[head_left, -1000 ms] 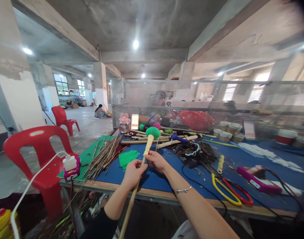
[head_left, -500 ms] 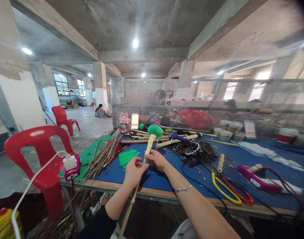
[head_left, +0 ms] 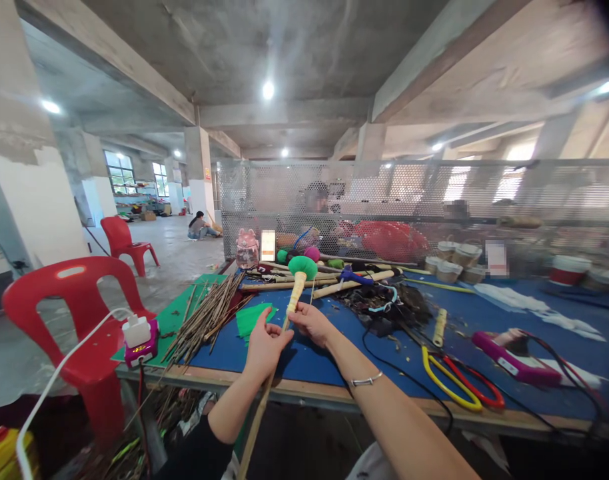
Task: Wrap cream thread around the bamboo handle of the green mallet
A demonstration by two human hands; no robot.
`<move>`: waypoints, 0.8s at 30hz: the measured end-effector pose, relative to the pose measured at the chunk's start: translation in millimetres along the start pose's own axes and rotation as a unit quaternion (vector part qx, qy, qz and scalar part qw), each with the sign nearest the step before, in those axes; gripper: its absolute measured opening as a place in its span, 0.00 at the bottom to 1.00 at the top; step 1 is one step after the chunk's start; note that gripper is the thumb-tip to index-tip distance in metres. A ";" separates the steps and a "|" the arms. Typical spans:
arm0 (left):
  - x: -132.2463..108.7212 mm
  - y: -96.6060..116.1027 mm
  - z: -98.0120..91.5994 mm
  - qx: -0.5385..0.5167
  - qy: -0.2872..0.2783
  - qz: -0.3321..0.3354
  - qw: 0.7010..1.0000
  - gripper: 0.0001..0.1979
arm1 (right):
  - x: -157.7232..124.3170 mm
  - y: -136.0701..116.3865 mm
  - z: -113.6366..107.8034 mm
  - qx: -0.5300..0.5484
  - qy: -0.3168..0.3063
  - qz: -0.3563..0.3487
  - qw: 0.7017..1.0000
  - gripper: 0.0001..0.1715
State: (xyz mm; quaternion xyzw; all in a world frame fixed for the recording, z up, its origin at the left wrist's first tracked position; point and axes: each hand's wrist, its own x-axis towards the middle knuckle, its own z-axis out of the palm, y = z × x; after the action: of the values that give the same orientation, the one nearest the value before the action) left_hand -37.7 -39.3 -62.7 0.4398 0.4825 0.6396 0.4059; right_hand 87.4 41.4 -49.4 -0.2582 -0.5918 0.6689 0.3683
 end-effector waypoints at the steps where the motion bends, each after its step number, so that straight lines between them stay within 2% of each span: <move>1: -0.6 0.8 -0.4 -0.007 -0.009 -0.006 1.000 0.42 | -0.4 -0.6 0.3 0.003 -0.007 0.008 1.000 0.21; 6: -3.8 7.3 -1.5 -0.022 -0.064 -0.046 0.997 0.39 | -1.1 -1.8 1.9 -0.004 -0.011 0.021 1.000 0.21; 9: -2.8 5.5 0.8 0.026 -0.043 -0.008 0.999 0.38 | 0.4 -0.6 1.7 -0.018 0.013 0.012 1.000 0.21; 12: -1.3 2.6 2.7 0.042 -0.017 0.023 0.999 0.42 | 0.7 -0.5 1.0 -0.016 0.023 0.001 1.000 0.21; 20: -1.2 11.4 -3.2 -0.038 -0.090 -0.083 0.992 0.39 | -1.7 -0.9 -1.2 0.000 -0.045 0.032 0.998 0.19; 22: -0.1 9.4 -3.3 -0.031 -0.089 -0.067 0.993 0.39 | -0.3 0.5 -1.5 -0.016 -0.030 0.027 0.999 0.19; 24: 0.5 6.6 -2.0 -0.026 -0.062 -0.030 0.997 0.42 | 1.1 1.4 -1.8 -0.027 0.003 0.014 1.000 0.20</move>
State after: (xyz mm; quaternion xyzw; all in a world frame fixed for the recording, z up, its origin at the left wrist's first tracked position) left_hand -40.3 -40.7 -56.5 0.4535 0.4523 0.6111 0.4652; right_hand 87.9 43.3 -51.0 -0.2787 -0.6047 0.6569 0.3538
